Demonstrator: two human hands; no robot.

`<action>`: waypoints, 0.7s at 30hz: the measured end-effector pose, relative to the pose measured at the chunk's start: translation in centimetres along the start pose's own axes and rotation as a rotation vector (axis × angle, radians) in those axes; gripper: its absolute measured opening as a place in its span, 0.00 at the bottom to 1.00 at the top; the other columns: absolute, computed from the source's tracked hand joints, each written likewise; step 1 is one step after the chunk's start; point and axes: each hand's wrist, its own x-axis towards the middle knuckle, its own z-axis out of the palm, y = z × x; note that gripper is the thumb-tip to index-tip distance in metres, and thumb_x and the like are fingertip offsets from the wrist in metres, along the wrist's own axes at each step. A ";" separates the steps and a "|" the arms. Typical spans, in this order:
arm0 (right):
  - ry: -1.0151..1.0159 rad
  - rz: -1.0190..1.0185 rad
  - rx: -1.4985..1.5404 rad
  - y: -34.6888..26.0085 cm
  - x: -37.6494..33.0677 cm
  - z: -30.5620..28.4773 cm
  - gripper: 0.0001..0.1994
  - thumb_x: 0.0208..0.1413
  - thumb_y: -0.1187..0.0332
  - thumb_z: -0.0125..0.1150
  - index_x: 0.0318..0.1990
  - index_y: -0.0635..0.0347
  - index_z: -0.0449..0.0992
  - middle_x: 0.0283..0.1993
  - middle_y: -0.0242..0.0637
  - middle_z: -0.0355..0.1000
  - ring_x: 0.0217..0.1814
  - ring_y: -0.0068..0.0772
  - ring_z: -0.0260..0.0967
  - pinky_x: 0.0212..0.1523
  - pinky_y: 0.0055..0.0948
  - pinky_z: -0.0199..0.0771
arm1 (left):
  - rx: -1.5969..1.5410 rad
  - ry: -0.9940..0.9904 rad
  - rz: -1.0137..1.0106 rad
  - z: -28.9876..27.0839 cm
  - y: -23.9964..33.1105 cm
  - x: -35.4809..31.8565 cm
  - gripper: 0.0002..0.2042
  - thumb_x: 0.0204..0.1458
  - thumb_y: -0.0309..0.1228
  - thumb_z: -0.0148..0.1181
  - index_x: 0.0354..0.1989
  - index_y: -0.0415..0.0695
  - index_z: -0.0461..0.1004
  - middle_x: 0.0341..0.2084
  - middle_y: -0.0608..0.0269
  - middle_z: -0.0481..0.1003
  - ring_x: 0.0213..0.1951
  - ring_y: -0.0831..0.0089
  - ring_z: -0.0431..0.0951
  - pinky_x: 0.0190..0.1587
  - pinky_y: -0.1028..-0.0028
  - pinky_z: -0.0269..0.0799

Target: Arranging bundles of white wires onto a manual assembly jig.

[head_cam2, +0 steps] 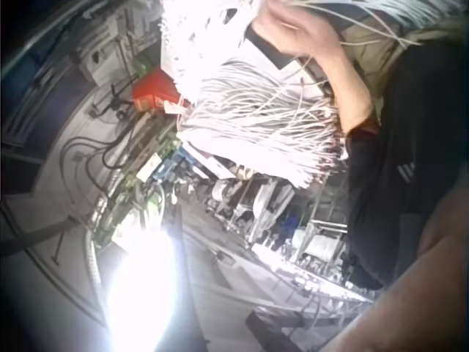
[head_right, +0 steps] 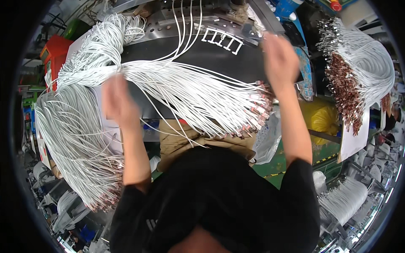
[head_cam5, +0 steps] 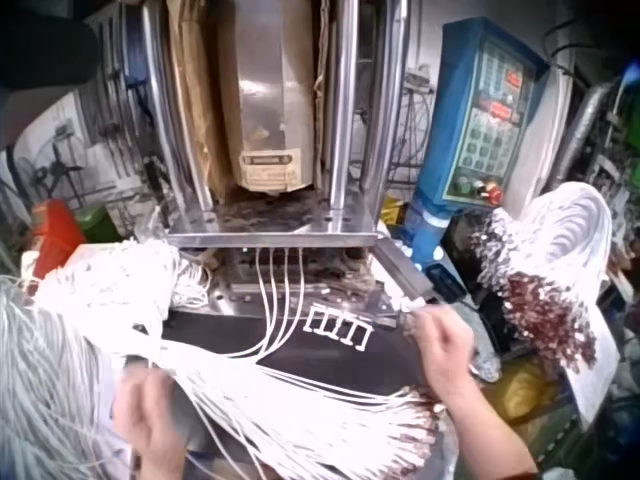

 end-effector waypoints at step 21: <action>-0.987 0.621 -0.200 18.0 -38.4 -5.6 0.19 0.64 0.62 0.52 0.54 0.69 0.74 0.58 0.56 0.71 0.60 0.58 0.66 0.62 0.50 0.65 | -0.163 -0.205 -1.016 -5.8 -7.8 -15.7 0.08 0.60 0.31 0.55 0.32 0.39 0.72 0.24 0.64 0.75 0.28 0.75 0.75 0.34 0.74 0.72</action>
